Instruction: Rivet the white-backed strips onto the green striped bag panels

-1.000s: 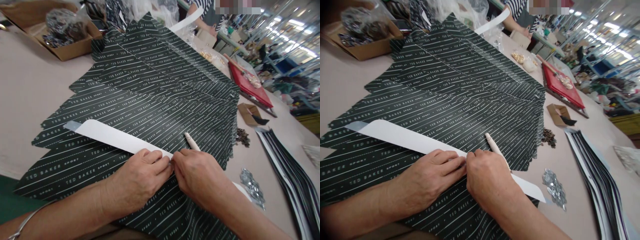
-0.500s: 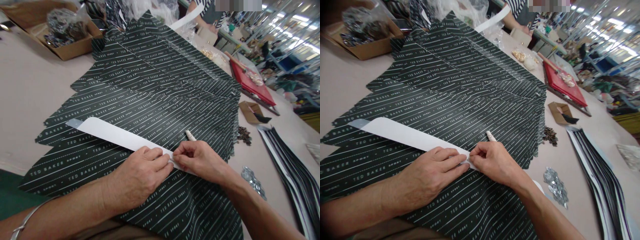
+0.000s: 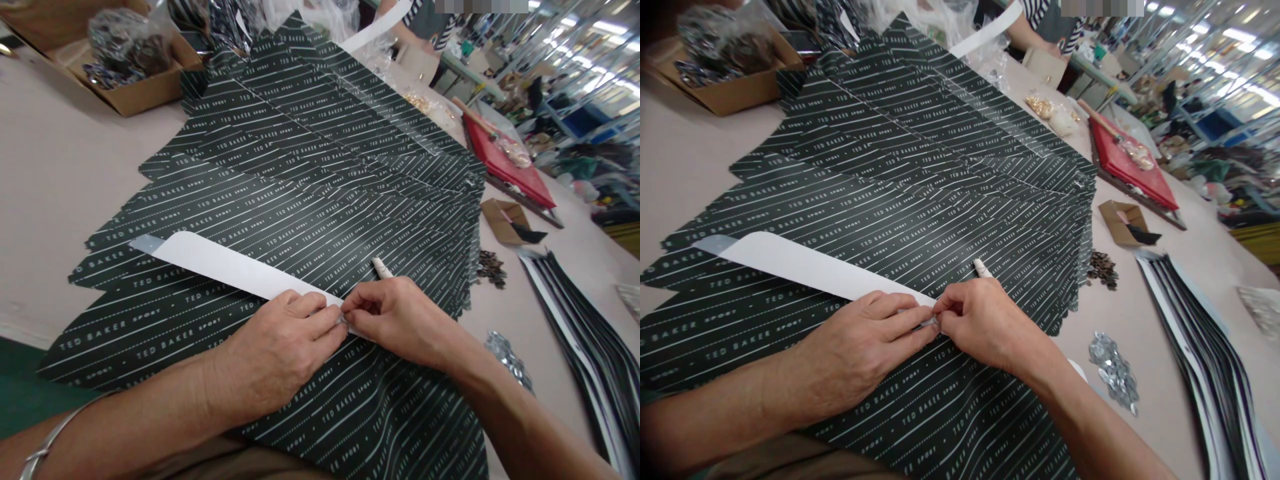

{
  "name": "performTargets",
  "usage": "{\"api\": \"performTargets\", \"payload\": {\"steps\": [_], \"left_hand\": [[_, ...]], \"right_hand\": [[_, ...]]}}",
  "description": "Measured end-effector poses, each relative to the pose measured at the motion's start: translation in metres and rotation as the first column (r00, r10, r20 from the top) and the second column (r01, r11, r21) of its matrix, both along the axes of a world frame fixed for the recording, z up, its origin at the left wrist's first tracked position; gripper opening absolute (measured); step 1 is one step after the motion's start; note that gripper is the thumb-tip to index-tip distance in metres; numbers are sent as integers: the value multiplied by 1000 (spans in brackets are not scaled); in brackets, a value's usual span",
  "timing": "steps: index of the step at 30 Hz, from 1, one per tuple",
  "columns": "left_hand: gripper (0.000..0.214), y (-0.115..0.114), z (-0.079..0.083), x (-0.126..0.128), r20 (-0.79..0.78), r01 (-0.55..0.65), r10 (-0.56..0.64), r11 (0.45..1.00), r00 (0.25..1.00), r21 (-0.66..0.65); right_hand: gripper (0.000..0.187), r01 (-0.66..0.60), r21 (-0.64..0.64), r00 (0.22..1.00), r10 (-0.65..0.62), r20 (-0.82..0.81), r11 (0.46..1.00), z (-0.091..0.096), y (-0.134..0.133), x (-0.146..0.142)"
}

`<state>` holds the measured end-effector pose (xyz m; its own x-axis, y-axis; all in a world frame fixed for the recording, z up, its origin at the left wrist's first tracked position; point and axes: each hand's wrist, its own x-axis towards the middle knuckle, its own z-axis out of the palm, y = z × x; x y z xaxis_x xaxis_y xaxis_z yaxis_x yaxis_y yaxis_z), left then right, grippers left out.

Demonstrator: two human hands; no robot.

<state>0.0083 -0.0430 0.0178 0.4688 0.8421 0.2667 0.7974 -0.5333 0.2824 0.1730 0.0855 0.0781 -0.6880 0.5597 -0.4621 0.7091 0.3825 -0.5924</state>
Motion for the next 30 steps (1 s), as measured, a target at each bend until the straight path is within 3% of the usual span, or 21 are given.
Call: {"api": "performTargets", "payload": {"steps": [7, 10, 12, 13, 14, 16, 17, 18, 21, 23, 25, 27, 28, 29, 30], "left_hand": [[34, 2, 5, -1, -18, 0, 0, 1000, 1000, 8], [34, 2, 6, -1, -31, -6, 5, 1000, 999, -11], [34, 1, 5, -1, -36, -17, 16, 1000, 999, -21], [34, 1, 5, -1, -36, -23, 22, 1000, 999, -22], [34, 1, 4, -2, -34, -25, 24, 1000, 999, -18], [35, 1, 3, -2, -32, -20, 20, 1000, 999, 1], [35, 1, 3, -2, -32, -14, 15, 1000, 999, 14], [36, 1, 3, -2, -32, -8, 9, 1000, 999, 25], [38, 2, 3, -2, -21, 2, -1, 999, 1000, 47], [40, 2, 5, -2, -3, -1, 1, 998, 1000, 56], [40, 2, 5, -2, 10, -9, 9, 998, 1000, 61], [38, 3, 5, -2, 16, -12, 11, 998, 1000, 60], [37, 3, 5, -2, 19, -10, 9, 998, 1000, 64], [36, 4, 5, -2, 20, -6, 4, 998, 1000, 70], [35, 4, 4, -2, 21, -2, 0, 997, 1000, 74]], "right_hand": [[22, -76, -4, 988, 76, 137, 997, 5, 10, -15], [20, -106, -47, 990, 110, 86, 993, 7, 13, -9], [20, -27, 16, 1000, 27, 5, 1000, 7, 13, 4], [19, 53, 127, 998, -50, -27, 991, 7, 13, 13], [20, 139, 281, 990, -130, -51, 950, 6, 13, 23], [27, 234, 573, 969, -233, -76, 785, 0, 13, 43], [32, 232, 650, 966, -249, -67, 724, -4, 13, 52], [37, 213, 671, 968, -244, -50, 710, -8, 13, 59], [40, 155, 563, 986, -162, -39, 812, -20, 11, 71], [38, 96, 520, 995, -79, -54, 849, -24, 8, 71], [36, 100, 525, 992, -47, -114, 845, -25, 6, 71], [32, 282, 509, 950, -162, -268, 813, -21, 3, 70], [31, 434, 446, 882, -267, -388, 783, -19, 2, 70], [30, 593, 325, 761, -381, -524, 737, -16, -1, 69], [29, 722, 141, 586, -490, -645, 678, -12, -4, 67]]}}
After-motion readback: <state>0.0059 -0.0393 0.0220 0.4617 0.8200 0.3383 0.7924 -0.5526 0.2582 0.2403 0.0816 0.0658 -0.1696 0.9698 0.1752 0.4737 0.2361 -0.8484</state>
